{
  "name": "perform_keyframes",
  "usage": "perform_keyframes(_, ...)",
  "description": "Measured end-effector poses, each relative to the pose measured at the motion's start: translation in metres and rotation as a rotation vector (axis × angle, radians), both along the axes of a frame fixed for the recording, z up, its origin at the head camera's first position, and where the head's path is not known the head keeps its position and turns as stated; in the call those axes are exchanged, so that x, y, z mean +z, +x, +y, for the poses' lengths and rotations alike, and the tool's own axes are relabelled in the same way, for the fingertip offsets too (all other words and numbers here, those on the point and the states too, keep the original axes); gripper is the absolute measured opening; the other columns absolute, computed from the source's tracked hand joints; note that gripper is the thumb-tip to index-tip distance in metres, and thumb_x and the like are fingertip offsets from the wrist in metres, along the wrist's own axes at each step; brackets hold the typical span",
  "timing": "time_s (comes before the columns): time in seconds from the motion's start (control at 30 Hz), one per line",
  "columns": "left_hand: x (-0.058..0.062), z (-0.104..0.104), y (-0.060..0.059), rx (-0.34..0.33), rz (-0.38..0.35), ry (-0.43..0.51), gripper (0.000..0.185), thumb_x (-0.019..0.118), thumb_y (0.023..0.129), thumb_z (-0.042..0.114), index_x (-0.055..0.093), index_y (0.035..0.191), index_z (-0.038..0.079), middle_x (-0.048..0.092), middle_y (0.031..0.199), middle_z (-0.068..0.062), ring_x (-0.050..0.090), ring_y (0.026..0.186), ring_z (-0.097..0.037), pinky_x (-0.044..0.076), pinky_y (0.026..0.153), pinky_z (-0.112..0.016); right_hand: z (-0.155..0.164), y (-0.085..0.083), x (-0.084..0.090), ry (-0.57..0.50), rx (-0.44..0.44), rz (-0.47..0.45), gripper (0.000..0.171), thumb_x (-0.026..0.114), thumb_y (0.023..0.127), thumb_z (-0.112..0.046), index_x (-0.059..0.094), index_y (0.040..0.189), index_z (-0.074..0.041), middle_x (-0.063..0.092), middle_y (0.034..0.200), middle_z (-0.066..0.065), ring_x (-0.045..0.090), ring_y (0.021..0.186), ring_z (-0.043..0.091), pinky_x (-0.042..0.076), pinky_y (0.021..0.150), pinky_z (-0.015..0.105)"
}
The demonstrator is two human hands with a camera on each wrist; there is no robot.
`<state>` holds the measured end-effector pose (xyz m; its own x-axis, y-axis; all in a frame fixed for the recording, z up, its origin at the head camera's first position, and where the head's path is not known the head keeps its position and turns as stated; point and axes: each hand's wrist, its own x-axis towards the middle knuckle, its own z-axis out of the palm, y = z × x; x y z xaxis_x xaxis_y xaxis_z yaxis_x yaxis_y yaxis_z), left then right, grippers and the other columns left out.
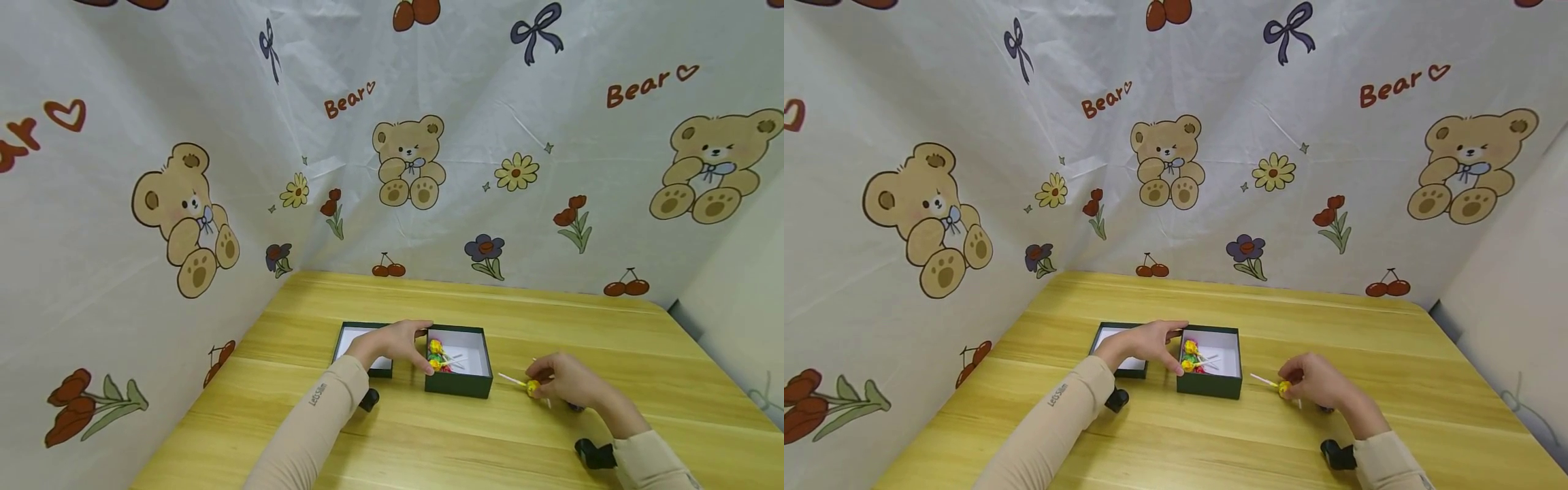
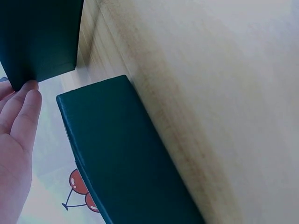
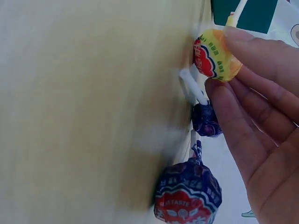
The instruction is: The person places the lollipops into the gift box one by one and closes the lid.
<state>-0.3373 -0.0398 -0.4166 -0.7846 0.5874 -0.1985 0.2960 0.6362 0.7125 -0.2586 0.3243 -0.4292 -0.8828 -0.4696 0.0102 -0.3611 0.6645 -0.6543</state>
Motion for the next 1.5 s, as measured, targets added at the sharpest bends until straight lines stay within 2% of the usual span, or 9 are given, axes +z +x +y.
perform_keyframes(0.43,0.000,0.001,-0.001,-0.006,0.002,0.008,0.107,0.092,0.072,0.035,0.031,0.159,0.020,0.039,0.161,-0.006,0.037,0.148,-0.025,0.038,0.117,-0.045,0.001,0.003,0.000,0.037,0.005,0.040,0.013,0.078,0.082,-0.004,0.073,0.094,-0.001,0.071,0.088,0.005,0.062,0.075,0.003,0.053,0.064,0.022)
perform_keyframes(0.73,0.002,0.001,0.003,-0.010,0.000,-0.008,0.106,0.091,0.074,0.035,0.029,0.159,0.019,0.038,0.161,-0.006,0.037,0.148,-0.024,0.038,0.117,-0.044,-0.003,0.006,-0.003,0.051,-0.013,0.060,0.019,0.083,0.080,-0.012,0.074,0.094,-0.002,0.071,0.085,0.002,0.060,0.073,0.001,0.052,0.062,0.022)
perform_keyframes(0.9,0.003,0.001,0.003,-0.013,-0.002,-0.001,0.106,0.091,0.074,0.032,0.030,0.159,0.018,0.038,0.161,-0.006,0.037,0.148,-0.024,0.038,0.117,-0.043,-0.006,0.007,-0.002,0.093,-0.029,0.095,0.015,0.082,0.081,-0.010,0.073,0.092,-0.004,0.070,0.085,0.001,0.059,0.073,0.000,0.051,0.062,0.022)
perform_keyframes(1.13,0.002,0.001,0.002,-0.012,0.009,-0.006,0.104,0.090,0.074,0.033,0.030,0.159,0.019,0.038,0.161,-0.005,0.038,0.148,-0.024,0.039,0.117,-0.043,-0.006,0.007,0.000,0.085,-0.030,0.089,0.015,0.078,0.083,-0.009,0.072,0.095,-0.002,0.069,0.085,0.001,0.057,0.073,-0.001,0.049,0.061,0.022)
perform_keyframes(1.23,0.002,0.001,0.001,-0.010,0.008,-0.007,0.105,0.090,0.074,0.033,0.030,0.159,0.020,0.039,0.161,-0.006,0.038,0.148,-0.024,0.039,0.117,-0.044,-0.005,0.006,0.002,0.063,-0.049,0.085,0.018,0.076,0.084,-0.007,0.071,0.099,0.001,0.071,0.090,0.004,0.062,0.077,0.003,0.052,0.064,0.023)
perform_keyframes(1.37,0.002,0.001,0.002,-0.007,0.003,-0.007,0.105,0.090,0.074,0.034,0.030,0.159,0.020,0.039,0.161,-0.006,0.038,0.148,-0.025,0.039,0.117,-0.044,-0.004,0.006,0.007,0.014,-0.094,0.057,0.021,0.072,0.086,-0.004,0.070,0.105,0.005,0.071,0.100,0.014,0.070,0.087,0.020,0.057,0.068,0.026)
perform_keyframes(1.43,0.003,0.001,0.002,-0.006,0.001,-0.007,0.105,0.091,0.074,0.033,0.030,0.159,0.020,0.038,0.161,-0.006,0.038,0.148,-0.025,0.039,0.116,-0.045,-0.005,0.007,0.010,-0.018,-0.122,0.036,0.023,0.069,0.088,-0.002,0.068,0.109,0.007,0.070,0.106,0.019,0.071,0.092,0.028,0.058,0.068,0.027)
perform_keyframes(1.5,0.003,0.001,0.002,-0.007,0.001,-0.008,0.105,0.090,0.074,0.033,0.030,0.159,0.020,0.038,0.161,-0.006,0.038,0.148,-0.025,0.039,0.117,-0.044,-0.006,0.007,0.012,-0.046,-0.145,0.022,0.026,0.068,0.089,-0.001,0.067,0.112,0.009,0.069,0.108,0.021,0.071,0.094,0.031,0.058,0.067,0.027)
